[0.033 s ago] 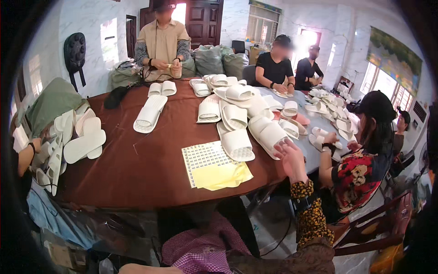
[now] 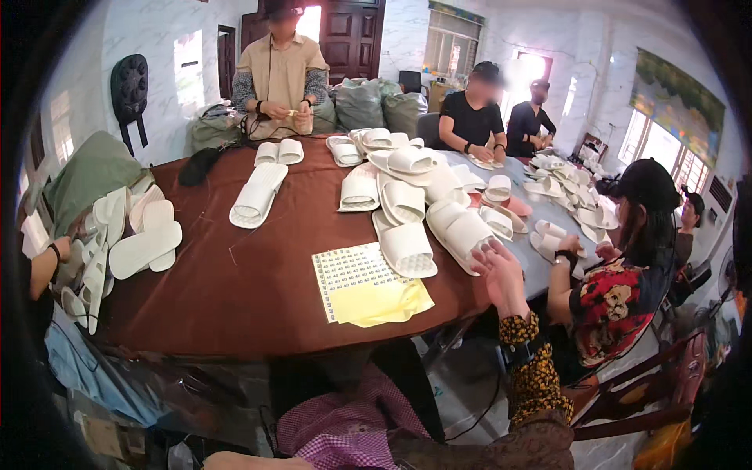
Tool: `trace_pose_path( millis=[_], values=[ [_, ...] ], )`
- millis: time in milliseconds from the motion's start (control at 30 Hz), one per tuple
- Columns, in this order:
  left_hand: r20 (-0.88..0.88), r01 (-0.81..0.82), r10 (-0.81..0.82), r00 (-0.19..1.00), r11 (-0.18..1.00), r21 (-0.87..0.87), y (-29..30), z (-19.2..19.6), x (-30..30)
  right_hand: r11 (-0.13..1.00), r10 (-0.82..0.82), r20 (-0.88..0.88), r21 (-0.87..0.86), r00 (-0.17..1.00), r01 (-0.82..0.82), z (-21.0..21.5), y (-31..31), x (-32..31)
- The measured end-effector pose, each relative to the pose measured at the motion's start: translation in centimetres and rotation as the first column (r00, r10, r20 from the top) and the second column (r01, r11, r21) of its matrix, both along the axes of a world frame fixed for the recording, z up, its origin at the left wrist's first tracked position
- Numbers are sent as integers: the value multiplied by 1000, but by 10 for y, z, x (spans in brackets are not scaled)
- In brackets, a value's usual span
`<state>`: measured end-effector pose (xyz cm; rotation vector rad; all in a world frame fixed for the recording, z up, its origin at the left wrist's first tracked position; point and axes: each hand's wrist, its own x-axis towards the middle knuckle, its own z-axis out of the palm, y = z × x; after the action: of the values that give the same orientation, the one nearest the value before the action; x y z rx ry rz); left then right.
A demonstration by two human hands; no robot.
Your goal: The recorder is labeling and assembling slippers at a production table.
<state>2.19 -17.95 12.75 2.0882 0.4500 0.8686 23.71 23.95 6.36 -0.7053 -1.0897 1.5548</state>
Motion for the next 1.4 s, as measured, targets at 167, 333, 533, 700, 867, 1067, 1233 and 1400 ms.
trace_pose_path(
  millis=[167,333,533,700,867,1067,1233,1400],
  values=[
    [27,23,-23,999,1000,-10,1,1,2,997,36,17,69,999,-37,18,-24,10],
    [2,39,-39,999,999,-20,8,-4,3,968,118,89,214,989,-134,47,-56,14],
    [40,53,-53,998,999,-10,10,-9,6,885,234,186,365,954,-288,80,-87,6],
    [-96,-94,87,992,993,-69,22,1,-3,788,239,301,495,923,-366,99,-98,1],
    [-260,-504,478,839,863,-43,49,11,-32,720,289,409,504,865,-478,93,-96,-18],
    [-199,-814,807,555,577,70,82,33,-60,704,365,471,425,803,-569,69,-76,-35],
    [-181,-954,952,248,272,126,117,28,-104,765,366,468,342,805,-546,60,-65,-37],
    [-171,-998,984,43,33,-56,163,-17,-193,784,346,481,323,805,-530,59,-53,-37]
  ],
)
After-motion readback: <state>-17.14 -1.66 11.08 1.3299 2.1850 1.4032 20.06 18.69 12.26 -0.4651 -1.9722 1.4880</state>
